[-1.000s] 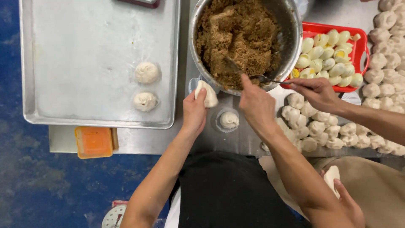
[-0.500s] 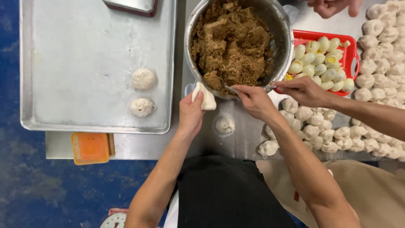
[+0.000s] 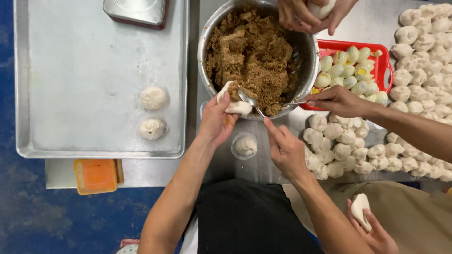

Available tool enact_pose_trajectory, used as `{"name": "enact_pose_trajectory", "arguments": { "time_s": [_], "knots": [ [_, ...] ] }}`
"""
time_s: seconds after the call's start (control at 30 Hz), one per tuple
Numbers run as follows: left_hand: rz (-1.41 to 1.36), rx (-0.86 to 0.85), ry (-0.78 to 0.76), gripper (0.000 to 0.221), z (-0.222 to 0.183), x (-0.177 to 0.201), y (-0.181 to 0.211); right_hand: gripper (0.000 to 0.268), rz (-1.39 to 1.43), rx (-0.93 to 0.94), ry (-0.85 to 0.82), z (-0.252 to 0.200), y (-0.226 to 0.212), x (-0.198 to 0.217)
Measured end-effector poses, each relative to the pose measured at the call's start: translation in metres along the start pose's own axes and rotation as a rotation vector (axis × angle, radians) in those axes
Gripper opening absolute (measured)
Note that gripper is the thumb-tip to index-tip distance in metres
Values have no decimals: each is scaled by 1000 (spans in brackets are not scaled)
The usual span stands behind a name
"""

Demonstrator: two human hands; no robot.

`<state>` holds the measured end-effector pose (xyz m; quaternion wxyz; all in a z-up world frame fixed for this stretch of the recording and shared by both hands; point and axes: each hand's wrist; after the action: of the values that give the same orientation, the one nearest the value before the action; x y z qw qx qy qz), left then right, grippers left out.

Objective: The recorder prepares stuffed buns by flattening dough balls and filling them with a meat mixture and hard-boiled egg pieces.

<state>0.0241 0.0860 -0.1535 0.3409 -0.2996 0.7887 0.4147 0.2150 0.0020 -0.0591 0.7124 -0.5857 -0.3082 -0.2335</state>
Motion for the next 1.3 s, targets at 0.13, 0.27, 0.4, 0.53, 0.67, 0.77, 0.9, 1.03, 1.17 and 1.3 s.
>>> {"name": "enact_pose_trajectory", "arguments": {
  "time_s": [0.13, 0.27, 0.4, 0.53, 0.67, 0.77, 0.9, 1.03, 1.17, 1.3],
  "knots": [
    [-25, 13, 57, 40, -11, -10, 9, 38, 149, -76, 37, -13, -1, 6],
    [39, -29, 108, 39, -17, -13, 20, 34, 266, -283, 164, -17, 0, 11],
    [159, -85, 137, 32, -15, 4, 3, 34, 326, -355, 206, -10, -11, 11],
    [1, 4, 158, 29, -25, -15, 14, 32, 312, -330, 220, -1, -17, 8],
    [77, 11, 250, 29, -29, -7, 8, 26, 314, -396, 170, -1, -17, 3],
    [80, -27, 211, 28, -32, -4, 5, 25, 312, -344, 180, -7, -11, 0],
    [137, -72, 224, 31, -28, 2, -13, 26, 308, -383, 178, -7, -13, 3],
    [197, -96, 189, 41, -34, -7, -14, 26, 291, -398, 166, -9, -14, 10],
    [173, -72, 200, 38, -41, -14, -4, 26, 240, -430, 143, -9, -14, 15],
    [96, -63, 196, 27, -52, 7, 9, 26, 148, -376, 103, -5, -14, 14]
  ]
}}
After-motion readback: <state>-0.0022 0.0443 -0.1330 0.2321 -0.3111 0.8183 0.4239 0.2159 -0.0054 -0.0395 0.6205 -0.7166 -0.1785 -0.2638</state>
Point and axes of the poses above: each hand's wrist, its own z-axis towards the middle knuckle, its own x-axis out of the back of the hand, y = z × x, and after that the axes turned 12 degrees about z, right-handed
